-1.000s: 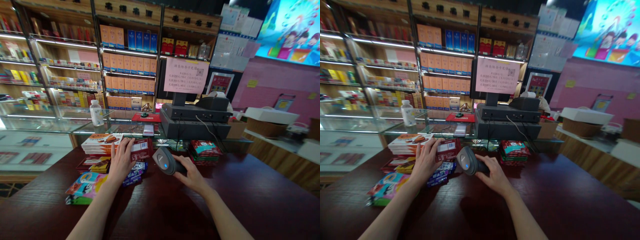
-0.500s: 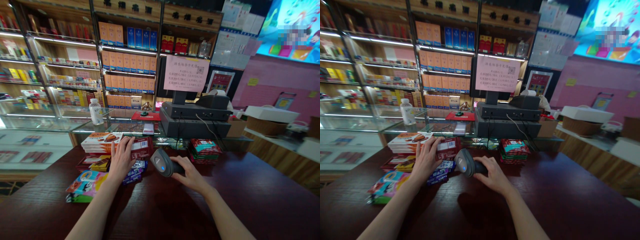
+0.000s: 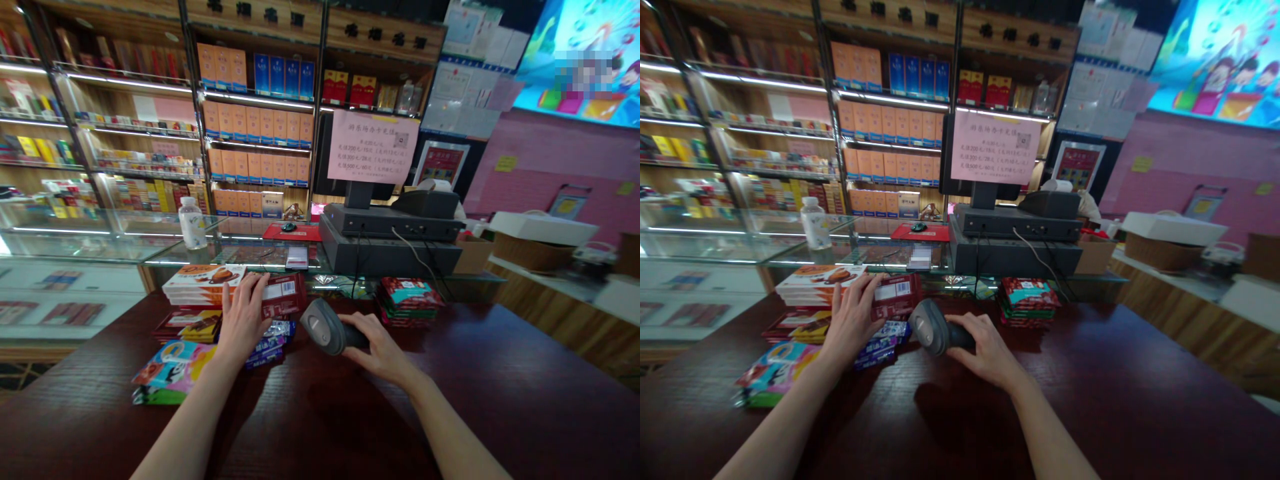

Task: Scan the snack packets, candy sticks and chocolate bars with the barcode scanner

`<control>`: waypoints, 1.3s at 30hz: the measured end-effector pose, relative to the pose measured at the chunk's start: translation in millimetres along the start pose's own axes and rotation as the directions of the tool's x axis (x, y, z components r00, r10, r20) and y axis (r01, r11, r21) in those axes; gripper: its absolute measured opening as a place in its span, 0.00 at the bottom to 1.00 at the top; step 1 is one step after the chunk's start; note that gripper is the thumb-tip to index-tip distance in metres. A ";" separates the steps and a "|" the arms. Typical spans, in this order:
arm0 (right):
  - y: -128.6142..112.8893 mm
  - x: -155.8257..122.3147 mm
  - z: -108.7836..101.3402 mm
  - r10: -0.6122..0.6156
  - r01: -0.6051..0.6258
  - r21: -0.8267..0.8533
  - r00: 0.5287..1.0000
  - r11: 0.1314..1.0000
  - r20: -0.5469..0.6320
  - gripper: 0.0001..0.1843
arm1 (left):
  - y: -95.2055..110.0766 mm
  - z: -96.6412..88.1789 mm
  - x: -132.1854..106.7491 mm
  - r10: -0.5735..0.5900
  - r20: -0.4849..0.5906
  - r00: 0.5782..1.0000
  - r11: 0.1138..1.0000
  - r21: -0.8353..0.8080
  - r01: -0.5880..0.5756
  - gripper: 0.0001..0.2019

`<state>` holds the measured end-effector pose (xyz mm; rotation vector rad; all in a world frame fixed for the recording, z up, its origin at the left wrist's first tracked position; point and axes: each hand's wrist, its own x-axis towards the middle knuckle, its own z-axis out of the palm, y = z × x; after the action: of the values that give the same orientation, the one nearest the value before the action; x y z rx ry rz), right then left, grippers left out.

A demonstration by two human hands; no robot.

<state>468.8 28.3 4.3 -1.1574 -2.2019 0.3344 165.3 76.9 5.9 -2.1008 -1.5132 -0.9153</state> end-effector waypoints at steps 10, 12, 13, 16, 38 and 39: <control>4.4 1.5 19.5 0.024 -0.016 -0.067 0.991 0.998 0.129 0.37 | 0.7 1.1 -0.3 0.001 -0.012 1.000 1.000 -0.017 -0.001 0.41; 5.6 1.9 24.3 0.015 -0.004 -0.074 0.989 0.997 0.150 0.37 | 1.3 1.2 -0.2 0.002 -0.022 1.000 1.000 -0.029 -0.002 0.41; 6.0 2.1 26.2 0.009 0.003 -0.074 0.987 0.997 0.161 0.38 | 1.5 1.3 -0.1 0.002 -0.026 1.000 0.999 -0.035 -0.002 0.41; 6.1 3.0 29.3 -0.005 0.020 -0.074 0.981 0.997 0.194 0.38 | 2.1 1.2 0.3 0.002 -0.038 0.999 0.998 -0.060 -0.004 0.41; 6.9 10.6 23.9 0.121 -0.086 0.213 0.980 0.973 -0.158 0.22 | 20.7 -4.7 3.6 0.137 -0.093 0.986 0.981 -0.124 -0.148 0.41; 6.8 12.7 26.0 0.154 -0.095 0.272 0.967 0.958 -0.203 0.22 | 23.4 -5.2 3.8 0.153 -0.095 0.984 0.978 -0.128 -0.164 0.42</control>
<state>451.5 44.2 -14.0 -1.1314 -1.8332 0.5060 186.6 68.2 13.6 -2.2102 -1.2523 -1.0594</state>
